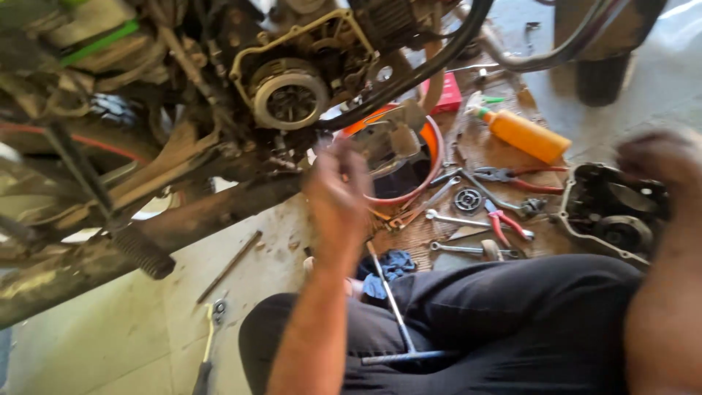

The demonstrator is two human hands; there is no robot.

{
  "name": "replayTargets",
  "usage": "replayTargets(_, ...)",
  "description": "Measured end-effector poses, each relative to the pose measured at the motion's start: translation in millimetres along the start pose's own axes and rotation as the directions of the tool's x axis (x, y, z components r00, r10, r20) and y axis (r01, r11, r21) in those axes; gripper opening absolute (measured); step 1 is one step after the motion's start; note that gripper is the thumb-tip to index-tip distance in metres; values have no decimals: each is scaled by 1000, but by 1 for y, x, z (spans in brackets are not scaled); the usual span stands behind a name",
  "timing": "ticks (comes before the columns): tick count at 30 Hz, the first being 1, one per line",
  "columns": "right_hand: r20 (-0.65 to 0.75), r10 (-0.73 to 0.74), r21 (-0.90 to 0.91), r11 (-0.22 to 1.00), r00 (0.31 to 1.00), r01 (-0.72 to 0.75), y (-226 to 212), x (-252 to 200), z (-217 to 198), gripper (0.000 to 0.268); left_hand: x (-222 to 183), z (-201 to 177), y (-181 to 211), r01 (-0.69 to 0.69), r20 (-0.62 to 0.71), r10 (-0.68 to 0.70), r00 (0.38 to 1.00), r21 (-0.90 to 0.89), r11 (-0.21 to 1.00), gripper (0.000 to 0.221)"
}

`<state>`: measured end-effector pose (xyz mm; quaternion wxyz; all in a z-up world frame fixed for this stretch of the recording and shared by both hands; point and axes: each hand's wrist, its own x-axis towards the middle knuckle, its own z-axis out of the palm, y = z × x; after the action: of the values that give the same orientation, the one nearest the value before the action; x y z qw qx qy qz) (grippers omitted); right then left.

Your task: The person sits on the floor in front of a raised motorcycle and uses a T-handle wrench to loosen the nut on the engine's flywheel rotor. They then hold a punch against the component and strike it with a hammer, before pulling the round rotor plate off the engine and handling it in their lap.

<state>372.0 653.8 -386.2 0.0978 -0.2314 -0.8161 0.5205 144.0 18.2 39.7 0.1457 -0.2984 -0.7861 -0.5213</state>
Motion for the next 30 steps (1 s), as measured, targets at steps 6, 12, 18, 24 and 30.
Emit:
replayTargets(6, -19, 129, -42, 991, 992, -129, -30, -53, -30, 33, 77, -28, -96, 58, -322, -2, 947, 165, 985, 24)
replayTargets(12, -70, 249, -118, 960, 966, -256, -88, -36, -3, 32, 101, -8, -95, 189, -385, -23, 923, 398, 898, 33)
replayTargets(18, -114, 391, -187, 894, 913, -406, -182, -40, 47, 33, 104, 5, -102, 302, -473, -123, 872, 323, 897, 30)
replayTargets(24, -174, 527, -230, 800, 832, -555, -326, -68, 91, 34, 75, 25, -117, 178, -420, -294, 858, -294, 939, 22)
replayTargets(30, -64, 451, -27, 891, 890, -454, -328, -63, 104, 35, 77, 35, -113, 223, -366, -430, 825, -489, 843, 32)
